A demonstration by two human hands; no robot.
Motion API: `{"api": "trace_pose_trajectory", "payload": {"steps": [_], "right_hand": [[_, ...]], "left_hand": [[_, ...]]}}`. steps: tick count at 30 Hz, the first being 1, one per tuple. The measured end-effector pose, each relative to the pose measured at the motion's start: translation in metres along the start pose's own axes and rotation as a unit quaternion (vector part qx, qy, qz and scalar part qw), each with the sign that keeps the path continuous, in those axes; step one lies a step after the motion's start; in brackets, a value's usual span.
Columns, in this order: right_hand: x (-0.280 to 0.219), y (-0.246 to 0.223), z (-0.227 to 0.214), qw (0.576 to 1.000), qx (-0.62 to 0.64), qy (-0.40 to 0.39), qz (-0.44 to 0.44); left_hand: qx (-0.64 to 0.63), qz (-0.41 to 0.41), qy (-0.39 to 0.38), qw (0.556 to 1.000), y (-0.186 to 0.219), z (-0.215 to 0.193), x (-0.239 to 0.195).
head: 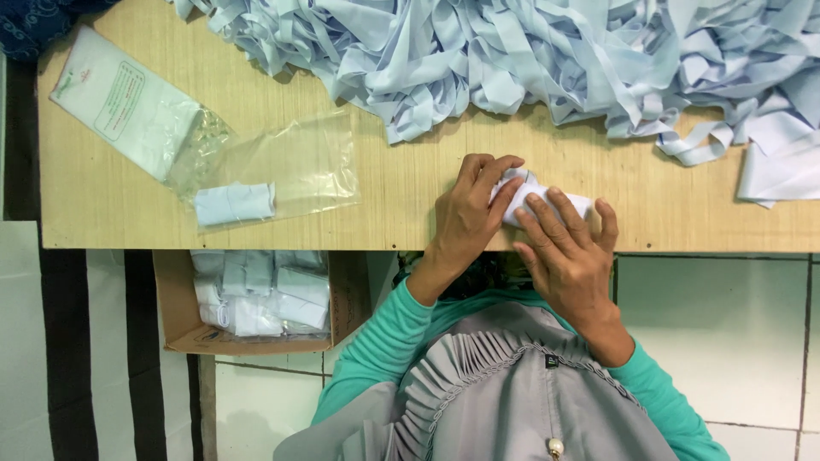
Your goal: The person folds white fabric strips into small rectangles and places them into plastic bags before putting the bags into a cardboard box.
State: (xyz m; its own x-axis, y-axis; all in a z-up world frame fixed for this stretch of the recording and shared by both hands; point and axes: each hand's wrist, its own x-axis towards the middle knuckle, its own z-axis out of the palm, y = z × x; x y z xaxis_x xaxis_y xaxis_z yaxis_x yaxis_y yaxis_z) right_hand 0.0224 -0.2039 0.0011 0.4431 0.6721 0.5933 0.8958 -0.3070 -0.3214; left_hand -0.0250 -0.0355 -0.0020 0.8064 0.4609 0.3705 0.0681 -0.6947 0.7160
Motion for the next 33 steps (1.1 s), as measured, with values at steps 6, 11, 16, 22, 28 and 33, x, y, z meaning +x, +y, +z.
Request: {"api": "trace_pose_trajectory", "payload": {"steps": [6,11,16,22,28,33], "right_hand": [[0.002,0.002,0.001,0.999,-0.027,-0.019,0.014],[0.013,0.019,-0.001,0.999,0.021,-0.031,0.03],[0.031,0.031,-0.003,0.99,0.114,-0.047,0.062],[0.047,0.029,-0.012,0.974,0.168,-0.107,0.11],[0.044,0.048,-0.008,0.956,0.142,-0.24,0.089],[0.051,0.057,-0.001,0.93,0.174,-0.295,0.132]], "left_hand": [[-0.106,-0.04,0.055,0.992,-0.001,-0.01,0.004],[0.028,0.013,0.039,0.999,-0.006,0.001,-0.004],[0.053,-0.024,-0.021,0.998,-0.008,0.0,-0.007],[0.016,-0.015,-0.007,1.0,-0.006,-0.009,-0.004],[-0.02,0.021,-0.014,0.999,0.005,-0.029,-0.007],[-0.058,0.029,0.008,0.998,-0.01,-0.022,-0.033]]}}
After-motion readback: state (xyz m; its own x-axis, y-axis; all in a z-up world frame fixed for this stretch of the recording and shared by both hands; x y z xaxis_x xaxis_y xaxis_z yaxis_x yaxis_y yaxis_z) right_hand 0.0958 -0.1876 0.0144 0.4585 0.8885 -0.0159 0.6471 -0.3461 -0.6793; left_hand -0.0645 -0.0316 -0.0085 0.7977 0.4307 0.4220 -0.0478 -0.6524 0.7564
